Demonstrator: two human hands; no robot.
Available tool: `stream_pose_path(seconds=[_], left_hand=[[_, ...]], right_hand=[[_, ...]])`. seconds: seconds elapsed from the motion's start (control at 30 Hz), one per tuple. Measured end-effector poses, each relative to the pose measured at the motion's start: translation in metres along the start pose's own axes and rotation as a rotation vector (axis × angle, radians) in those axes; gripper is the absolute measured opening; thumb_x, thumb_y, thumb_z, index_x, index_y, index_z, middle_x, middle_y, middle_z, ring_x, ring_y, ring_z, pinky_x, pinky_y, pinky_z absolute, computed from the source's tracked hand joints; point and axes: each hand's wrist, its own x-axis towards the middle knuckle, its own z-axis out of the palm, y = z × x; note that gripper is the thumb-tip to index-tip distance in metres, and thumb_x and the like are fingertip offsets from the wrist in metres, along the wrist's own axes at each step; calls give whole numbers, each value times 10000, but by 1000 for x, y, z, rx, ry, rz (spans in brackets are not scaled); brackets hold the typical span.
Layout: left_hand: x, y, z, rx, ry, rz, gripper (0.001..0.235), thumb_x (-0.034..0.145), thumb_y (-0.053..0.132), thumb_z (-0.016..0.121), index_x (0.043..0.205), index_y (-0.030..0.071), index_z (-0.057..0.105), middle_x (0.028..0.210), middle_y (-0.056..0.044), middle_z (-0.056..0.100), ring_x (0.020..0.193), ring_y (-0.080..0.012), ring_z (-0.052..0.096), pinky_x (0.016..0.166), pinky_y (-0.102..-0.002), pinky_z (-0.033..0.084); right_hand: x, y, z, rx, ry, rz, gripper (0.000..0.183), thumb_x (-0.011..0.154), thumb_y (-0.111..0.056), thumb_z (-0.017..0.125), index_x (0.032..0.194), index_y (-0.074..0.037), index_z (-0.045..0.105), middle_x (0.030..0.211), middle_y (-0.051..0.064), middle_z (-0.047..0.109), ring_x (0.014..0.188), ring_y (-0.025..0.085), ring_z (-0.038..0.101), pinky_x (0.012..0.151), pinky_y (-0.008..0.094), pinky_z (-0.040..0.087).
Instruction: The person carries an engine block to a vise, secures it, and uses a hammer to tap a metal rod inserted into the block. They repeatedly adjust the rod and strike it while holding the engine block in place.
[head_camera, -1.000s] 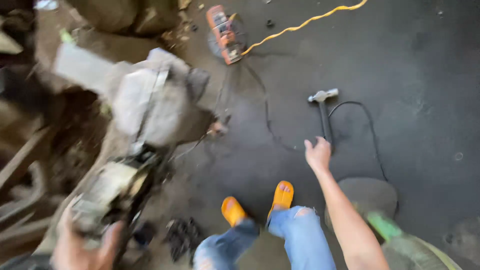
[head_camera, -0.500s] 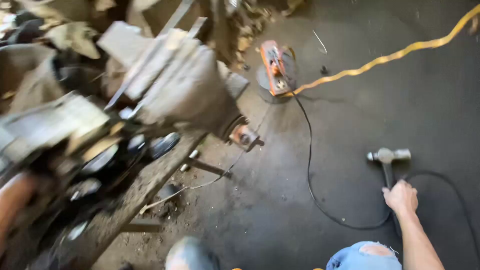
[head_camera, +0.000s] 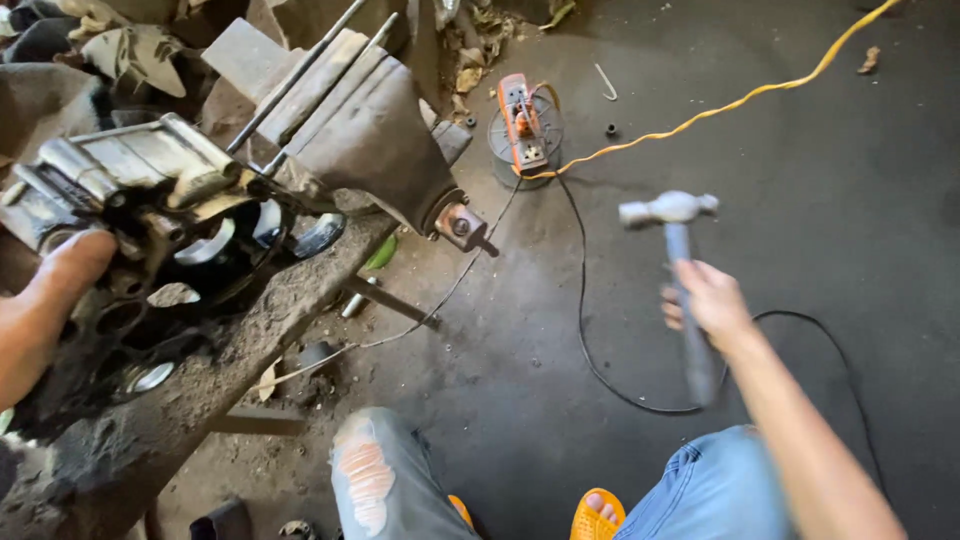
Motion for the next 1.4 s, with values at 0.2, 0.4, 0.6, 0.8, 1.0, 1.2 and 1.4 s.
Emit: stream_pose_path(seconds=[0.2, 0.4, 0.6, 0.8, 1.0, 1.2, 1.4], left_hand=[[-2, -21, 6, -98, 16, -66, 539, 1109, 430, 444, 1443, 25, 566, 1262, -126, 675, 1115, -210, 659, 995, -375, 519], [-9, -68, -1, 287, -78, -137, 584, 1119, 439, 406, 1397, 30, 717, 937, -158, 753, 745, -294, 726, 766, -381, 618], [-35, 61, -1, -51, 231, 98, 435, 1071, 377, 700, 1239, -7, 585, 982, -108, 704, 873, -178, 689, 794, -337, 556], [-35, 49, -5, 53, 274, 41, 394, 1042, 310, 760, 1211, 1, 582, 1017, -123, 698, 825, -174, 677, 818, -352, 545], [-35, 30, 0, 58, 277, 85, 403, 1074, 307, 783, 1218, -12, 583, 1044, -134, 710, 885, -165, 686, 862, -317, 544], [-38, 62, -1, -36, 274, 34, 381, 1030, 281, 744, 1224, 0, 574, 1028, -101, 703, 867, -136, 682, 850, -323, 548], [-40, 57, -6, 146, 332, 182, 367, 1065, 251, 796, 1210, -14, 588, 1015, -110, 708, 845, -146, 660, 775, -286, 510]], right_hand=[[-24, -7, 125, -198, -169, -93, 265, 974, -241, 624, 1072, 5, 609, 743, 124, 612, 485, 188, 570, 414, 366, 486], [-27, -27, 104, -208, -213, -23, 167, 966, -240, 580, 973, -76, 613, 700, 102, 615, 449, 182, 556, 401, 372, 461], [68, -20, 61, 215, -98, -191, 249, 1068, -310, 544, 1018, -66, 536, 719, 56, 537, 503, 134, 538, 440, 322, 473], [-15, -4, 140, -216, -581, 114, 293, 998, -298, 601, 980, -19, 513, 696, 55, 552, 505, 149, 527, 432, 339, 478], [8, -39, 80, -150, -198, -41, 256, 1008, -284, 567, 968, -33, 535, 683, 72, 534, 494, 154, 515, 426, 320, 470], [30, -35, 95, 40, -140, -187, 247, 1024, -267, 530, 994, -22, 538, 679, 55, 547, 506, 146, 551, 443, 320, 479], [-19, 1, 128, -334, -616, 149, 285, 1016, -299, 603, 981, -20, 556, 714, 51, 534, 531, 151, 521, 431, 362, 447]])
